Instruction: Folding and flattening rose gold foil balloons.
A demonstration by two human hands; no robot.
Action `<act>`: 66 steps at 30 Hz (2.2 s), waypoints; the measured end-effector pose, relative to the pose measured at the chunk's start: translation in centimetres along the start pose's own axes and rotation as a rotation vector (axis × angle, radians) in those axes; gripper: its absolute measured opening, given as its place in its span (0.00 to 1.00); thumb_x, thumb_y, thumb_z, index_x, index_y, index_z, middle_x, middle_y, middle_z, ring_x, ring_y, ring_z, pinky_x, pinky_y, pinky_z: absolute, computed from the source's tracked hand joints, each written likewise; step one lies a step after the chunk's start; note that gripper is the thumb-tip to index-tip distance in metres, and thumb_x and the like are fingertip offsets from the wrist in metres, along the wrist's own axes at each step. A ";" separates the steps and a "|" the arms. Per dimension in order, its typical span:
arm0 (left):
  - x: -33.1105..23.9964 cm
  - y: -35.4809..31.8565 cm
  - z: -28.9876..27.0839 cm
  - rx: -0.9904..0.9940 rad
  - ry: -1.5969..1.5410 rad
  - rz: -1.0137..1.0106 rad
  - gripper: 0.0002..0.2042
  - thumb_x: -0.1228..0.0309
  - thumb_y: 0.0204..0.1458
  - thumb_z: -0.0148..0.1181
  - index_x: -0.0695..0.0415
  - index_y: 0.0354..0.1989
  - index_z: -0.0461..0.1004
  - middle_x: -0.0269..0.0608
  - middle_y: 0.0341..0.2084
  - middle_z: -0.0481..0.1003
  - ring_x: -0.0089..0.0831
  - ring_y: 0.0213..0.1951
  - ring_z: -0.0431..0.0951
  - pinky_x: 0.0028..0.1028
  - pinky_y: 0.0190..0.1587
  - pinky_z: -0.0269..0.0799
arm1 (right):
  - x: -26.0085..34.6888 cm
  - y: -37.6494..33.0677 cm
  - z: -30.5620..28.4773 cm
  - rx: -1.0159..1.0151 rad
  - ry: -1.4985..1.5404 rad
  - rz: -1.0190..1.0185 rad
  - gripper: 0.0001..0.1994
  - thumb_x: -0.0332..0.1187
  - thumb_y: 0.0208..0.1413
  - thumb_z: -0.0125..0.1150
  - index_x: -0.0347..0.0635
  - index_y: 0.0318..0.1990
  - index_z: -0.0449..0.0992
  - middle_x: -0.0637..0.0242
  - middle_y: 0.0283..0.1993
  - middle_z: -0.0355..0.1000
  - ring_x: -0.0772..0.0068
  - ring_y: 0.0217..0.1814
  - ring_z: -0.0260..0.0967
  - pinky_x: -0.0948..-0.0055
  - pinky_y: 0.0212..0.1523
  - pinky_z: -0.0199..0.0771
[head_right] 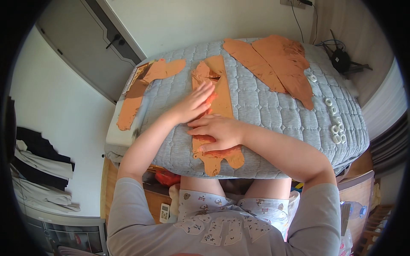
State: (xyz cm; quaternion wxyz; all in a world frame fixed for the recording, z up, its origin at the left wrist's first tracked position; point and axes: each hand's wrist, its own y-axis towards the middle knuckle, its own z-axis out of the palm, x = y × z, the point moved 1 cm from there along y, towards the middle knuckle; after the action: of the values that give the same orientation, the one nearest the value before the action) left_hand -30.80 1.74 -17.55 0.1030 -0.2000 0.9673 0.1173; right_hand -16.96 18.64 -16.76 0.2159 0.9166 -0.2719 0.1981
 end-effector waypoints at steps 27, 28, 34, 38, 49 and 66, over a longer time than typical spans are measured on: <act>0.1 -0.3 1.1 0.019 0.130 0.053 0.38 0.35 0.63 0.44 0.42 0.76 0.56 0.45 0.77 0.51 0.46 0.79 0.43 0.42 0.77 0.45 | -3.0 -3.7 -4.2 -0.261 -0.193 0.714 0.18 0.32 0.64 0.59 0.48 0.61 0.77 0.56 0.65 0.70 0.53 0.71 0.61 0.58 0.69 0.59; 0.0 0.0 1.2 0.030 0.130 0.061 0.38 0.36 0.62 0.47 0.40 0.77 0.55 0.44 0.77 0.50 0.46 0.78 0.44 0.44 0.77 0.45 | -1.8 -4.7 -4.2 -0.156 -0.351 0.645 0.21 0.30 0.64 0.59 0.46 0.65 0.74 0.54 0.69 0.66 0.53 0.73 0.60 0.60 0.71 0.60; 0.2 -0.7 1.4 0.040 0.158 0.041 0.45 0.30 0.55 0.52 0.38 0.78 0.52 0.40 0.78 0.49 0.44 0.79 0.43 0.46 0.77 0.45 | 6.3 -6.8 -1.8 -0.301 -0.042 0.731 0.26 0.27 0.62 0.60 0.43 0.69 0.69 0.54 0.70 0.67 0.58 0.70 0.64 0.64 0.69 0.63; -0.3 -0.5 1.3 0.055 0.132 0.031 0.47 0.28 0.53 0.53 0.39 0.78 0.52 0.40 0.78 0.49 0.44 0.79 0.43 0.46 0.77 0.44 | 7.2 -7.3 0.9 -0.699 0.166 0.933 0.23 0.25 0.67 0.55 0.38 0.69 0.67 0.58 0.54 0.79 0.71 0.58 0.74 0.71 0.61 0.71; 0.3 -0.5 1.5 0.043 0.093 0.032 0.47 0.27 0.52 0.51 0.41 0.77 0.54 0.42 0.77 0.50 0.44 0.79 0.42 0.47 0.77 0.44 | 9.3 -2.7 2.8 -0.474 -0.366 0.523 0.16 0.29 0.68 0.52 0.34 0.58 0.78 0.50 0.65 0.71 0.53 0.67 0.68 0.60 0.69 0.64; 0.2 -0.4 1.9 0.031 0.109 0.033 0.43 0.29 0.60 0.40 0.42 0.78 0.53 0.42 0.78 0.50 0.43 0.79 0.43 0.45 0.78 0.41 | 8.9 -3.4 3.1 -0.290 -0.336 0.587 0.18 0.33 0.66 0.53 0.38 0.61 0.77 0.53 0.67 0.71 0.44 0.72 0.61 0.53 0.71 0.59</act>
State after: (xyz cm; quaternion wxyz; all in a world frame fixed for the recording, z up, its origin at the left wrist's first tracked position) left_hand -30.49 1.84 -19.45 0.0512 -0.1886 0.9763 0.0930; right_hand -7.31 15.99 -15.98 0.2299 0.7790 -0.5805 0.0574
